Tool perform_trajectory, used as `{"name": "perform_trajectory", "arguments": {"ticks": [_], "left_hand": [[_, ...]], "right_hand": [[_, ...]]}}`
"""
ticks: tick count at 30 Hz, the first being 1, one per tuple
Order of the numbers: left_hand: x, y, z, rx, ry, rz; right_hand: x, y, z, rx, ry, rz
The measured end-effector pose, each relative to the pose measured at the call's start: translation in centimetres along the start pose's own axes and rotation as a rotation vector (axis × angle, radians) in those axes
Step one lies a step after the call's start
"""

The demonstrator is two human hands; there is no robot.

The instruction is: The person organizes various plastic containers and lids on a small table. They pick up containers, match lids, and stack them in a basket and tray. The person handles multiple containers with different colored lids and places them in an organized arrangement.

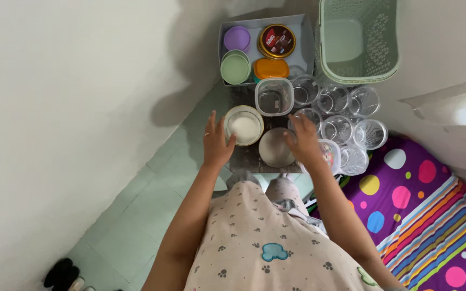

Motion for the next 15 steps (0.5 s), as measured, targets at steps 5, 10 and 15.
{"name": "perform_trajectory", "arguments": {"ticks": [5,10,15], "left_hand": [[1.0,0.8,2.4,-0.066,0.050,-0.104],[1.0,0.9,7.7,-0.039,0.065,-0.161],[5.0,-3.0,12.9,0.015,0.296,-0.172]], "right_hand": [[-1.1,-4.5,0.4,0.121,-0.012,0.077],[1.9,-4.4,4.3,0.174,0.063,0.022],[6.4,-2.1,9.7,0.203,0.084,0.016]]}}
Point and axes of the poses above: each hand's wrist, its own z-axis towards the middle knuckle, its own x-axis out of the back of the hand, y = z × x, the point moved 9 cm from there along z, towards the middle knuckle, and after that the axes turned 13 degrees about z, right-handed, at the moved point
